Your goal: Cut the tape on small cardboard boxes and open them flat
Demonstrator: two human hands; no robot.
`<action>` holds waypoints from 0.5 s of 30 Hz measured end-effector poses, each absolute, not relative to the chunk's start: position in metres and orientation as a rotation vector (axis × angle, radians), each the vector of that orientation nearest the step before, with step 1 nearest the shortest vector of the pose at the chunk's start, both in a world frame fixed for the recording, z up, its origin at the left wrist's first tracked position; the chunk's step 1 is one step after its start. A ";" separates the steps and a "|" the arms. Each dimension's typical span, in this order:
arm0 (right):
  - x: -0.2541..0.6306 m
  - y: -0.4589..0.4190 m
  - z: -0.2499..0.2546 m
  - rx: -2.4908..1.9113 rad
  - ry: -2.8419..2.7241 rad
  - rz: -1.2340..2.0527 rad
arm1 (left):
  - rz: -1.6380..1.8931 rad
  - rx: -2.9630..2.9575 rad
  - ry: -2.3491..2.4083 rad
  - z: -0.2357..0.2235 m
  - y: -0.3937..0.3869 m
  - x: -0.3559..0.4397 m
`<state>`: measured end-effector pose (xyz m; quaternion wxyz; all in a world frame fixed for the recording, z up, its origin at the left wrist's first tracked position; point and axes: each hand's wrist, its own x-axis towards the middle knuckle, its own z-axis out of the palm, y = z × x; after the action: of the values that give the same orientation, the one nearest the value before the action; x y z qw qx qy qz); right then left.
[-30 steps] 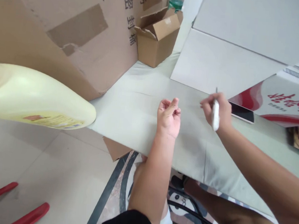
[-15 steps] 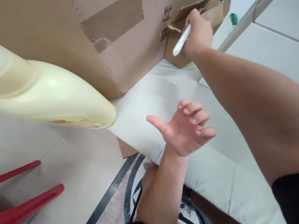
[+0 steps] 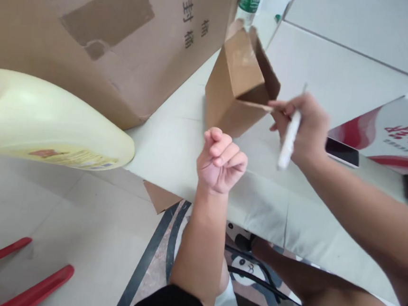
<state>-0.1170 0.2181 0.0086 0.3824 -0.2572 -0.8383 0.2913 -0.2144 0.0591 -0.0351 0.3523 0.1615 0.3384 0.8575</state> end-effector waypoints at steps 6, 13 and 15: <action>0.056 0.213 -0.007 -0.694 -1.695 0.547 | 2.056 1.255 1.145 -0.004 0.062 -0.205; 0.138 0.206 -0.020 -0.739 -1.403 0.373 | 2.155 1.506 1.454 -0.002 0.093 -0.164; 0.147 0.194 -0.018 -0.655 -1.502 0.444 | 2.114 1.475 1.653 -0.011 0.105 -0.156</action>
<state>0.1465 0.1935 -0.0181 0.6610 -0.2895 -0.6639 0.1965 -0.1565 0.1046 -0.0105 0.0398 0.4812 0.5395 0.6898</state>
